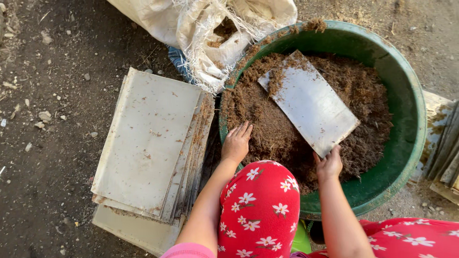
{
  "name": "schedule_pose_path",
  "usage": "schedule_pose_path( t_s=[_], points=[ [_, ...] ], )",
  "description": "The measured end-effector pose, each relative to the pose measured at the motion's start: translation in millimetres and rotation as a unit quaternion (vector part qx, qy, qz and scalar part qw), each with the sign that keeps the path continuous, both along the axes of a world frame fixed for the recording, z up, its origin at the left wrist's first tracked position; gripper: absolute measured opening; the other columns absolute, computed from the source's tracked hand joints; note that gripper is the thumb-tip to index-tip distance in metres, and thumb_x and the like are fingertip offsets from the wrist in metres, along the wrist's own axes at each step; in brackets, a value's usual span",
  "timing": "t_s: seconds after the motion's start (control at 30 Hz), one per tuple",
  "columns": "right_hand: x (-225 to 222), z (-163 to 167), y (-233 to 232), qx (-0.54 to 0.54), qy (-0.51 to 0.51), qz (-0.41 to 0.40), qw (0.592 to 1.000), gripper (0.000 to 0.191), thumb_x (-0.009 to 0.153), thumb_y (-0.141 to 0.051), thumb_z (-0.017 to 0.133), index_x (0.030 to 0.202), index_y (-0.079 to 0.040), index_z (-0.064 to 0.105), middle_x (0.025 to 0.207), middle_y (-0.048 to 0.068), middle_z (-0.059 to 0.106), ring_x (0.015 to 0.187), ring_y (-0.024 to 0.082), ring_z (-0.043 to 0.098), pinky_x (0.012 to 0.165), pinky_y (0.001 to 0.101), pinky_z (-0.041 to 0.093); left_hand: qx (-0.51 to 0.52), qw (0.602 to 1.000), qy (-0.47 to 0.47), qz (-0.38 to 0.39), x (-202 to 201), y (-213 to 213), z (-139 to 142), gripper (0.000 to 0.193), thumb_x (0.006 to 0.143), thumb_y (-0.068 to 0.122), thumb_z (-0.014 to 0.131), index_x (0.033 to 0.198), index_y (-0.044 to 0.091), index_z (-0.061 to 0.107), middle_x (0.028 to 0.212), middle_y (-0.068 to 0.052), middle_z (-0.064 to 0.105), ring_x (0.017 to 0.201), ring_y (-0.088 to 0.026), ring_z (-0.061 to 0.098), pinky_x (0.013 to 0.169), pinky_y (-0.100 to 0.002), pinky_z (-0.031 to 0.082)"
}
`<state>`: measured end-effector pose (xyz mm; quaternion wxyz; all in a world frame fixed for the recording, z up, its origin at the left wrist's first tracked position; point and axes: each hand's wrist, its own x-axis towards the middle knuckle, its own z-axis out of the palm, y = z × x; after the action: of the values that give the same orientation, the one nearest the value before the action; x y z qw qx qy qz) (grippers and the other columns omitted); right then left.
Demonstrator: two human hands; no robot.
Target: The person sits on a low stool and repeatedly scoops a brown fibrous material from a large green tub into rectangular trays. They use their hands to press the material into the trays and then stack the filled trays to the side.
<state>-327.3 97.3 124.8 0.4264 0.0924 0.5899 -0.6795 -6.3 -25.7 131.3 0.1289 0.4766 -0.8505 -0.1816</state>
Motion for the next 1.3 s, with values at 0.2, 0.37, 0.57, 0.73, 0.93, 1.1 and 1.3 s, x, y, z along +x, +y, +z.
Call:
schedule_pose_path(
  t_s=[0.2, 0.37, 0.57, 0.73, 0.93, 1.1, 1.3],
  points=[
    [-35, 22, -8, -0.015, 0.037, 0.138, 0.990, 0.055, 0.101, -0.019, 0.056, 0.152, -0.016, 0.037, 0.154, 0.008, 0.048, 0.136, 0.030, 0.049, 0.107, 0.0540, 0.046, 0.045, 0.998, 0.027, 0.033, -1, 2, 21, 0.058, 0.102, 0.029, 0.054, 0.157, 0.015, 0.038, 0.161, -0.009, 0.042, 0.132, -0.032, 0.055, 0.112, -0.043, 0.041],
    [-72, 44, -10, 0.020, 0.039, 0.131, 0.990, 0.052, 0.101, -0.019, 0.055, 0.151, -0.014, 0.046, 0.147, 0.005, 0.057, 0.131, 0.026, 0.055, 0.107, 0.0481, 0.045, 0.023, 0.997, 0.053, 0.060, -3, -6, 30, 0.080, 0.097, 0.034, 0.055, 0.160, 0.003, 0.017, 0.167, -0.018, 0.024, 0.127, -0.043, 0.053, 0.105, -0.044, 0.044],
    [-108, 46, -46, 0.109, 0.134, 0.102, 0.980, 0.045, 0.106, -0.029, 0.059, 0.143, -0.004, 0.057, 0.143, 0.013, 0.062, 0.127, 0.029, 0.060, 0.111, 0.0449, 0.048, 0.010, 0.999, -0.011, 0.043, -3, -4, 10, 0.069, 0.105, 0.039, 0.049, 0.161, 0.005, 0.026, 0.162, -0.012, 0.038, 0.133, -0.037, 0.052, 0.111, -0.044, 0.041],
    [-83, 26, -14, 0.413, 0.395, 0.265, 0.777, 0.057, 0.112, -0.056, 0.045, 0.146, -0.014, 0.063, 0.145, 0.027, 0.062, 0.137, 0.046, 0.058, 0.119, 0.0538, 0.045, -0.006, 0.999, 0.019, 0.026, 2, 1, 4, 0.065, 0.101, 0.045, 0.053, 0.153, 0.007, 0.042, 0.153, -0.013, 0.052, 0.134, -0.033, 0.054, 0.112, -0.044, 0.041],
    [16, -9, 33, 0.438, 0.417, 0.480, 0.636, 0.104, 0.075, -0.083, 0.059, 0.159, -0.028, 0.029, 0.167, 0.020, 0.017, 0.149, 0.049, 0.020, 0.111, 0.0701, 0.030, -0.003, 0.999, 0.022, 0.024, 1, 0, 6, 0.063, 0.100, 0.044, 0.058, 0.151, 0.008, 0.047, 0.149, -0.013, 0.056, 0.132, -0.031, 0.056, 0.114, -0.044, 0.041],
    [66, -25, 42, 0.433, 0.430, 0.558, 0.562, 0.086, 0.081, -0.046, 0.073, 0.159, -0.029, 0.043, 0.164, 0.026, 0.035, 0.136, 0.047, 0.052, 0.106, 0.0555, 0.051, -0.011, 1.000, 0.016, 0.020, 0, 1, 5, 0.062, 0.101, 0.042, 0.057, 0.152, 0.008, 0.046, 0.149, -0.013, 0.056, 0.132, -0.031, 0.056, 0.115, -0.044, 0.040],
    [51, 13, 6, 0.261, 0.281, 0.527, 0.759, 0.076, 0.073, -0.021, 0.080, 0.146, -0.021, 0.057, 0.140, 0.020, 0.073, 0.120, 0.034, 0.074, 0.100, 0.0448, 0.060, 0.016, 0.999, 0.012, 0.026, -2, 3, 7, 0.062, 0.101, 0.040, 0.055, 0.154, 0.009, 0.043, 0.153, -0.011, 0.051, 0.138, -0.029, 0.051, 0.117, -0.044, 0.037]
  ],
)
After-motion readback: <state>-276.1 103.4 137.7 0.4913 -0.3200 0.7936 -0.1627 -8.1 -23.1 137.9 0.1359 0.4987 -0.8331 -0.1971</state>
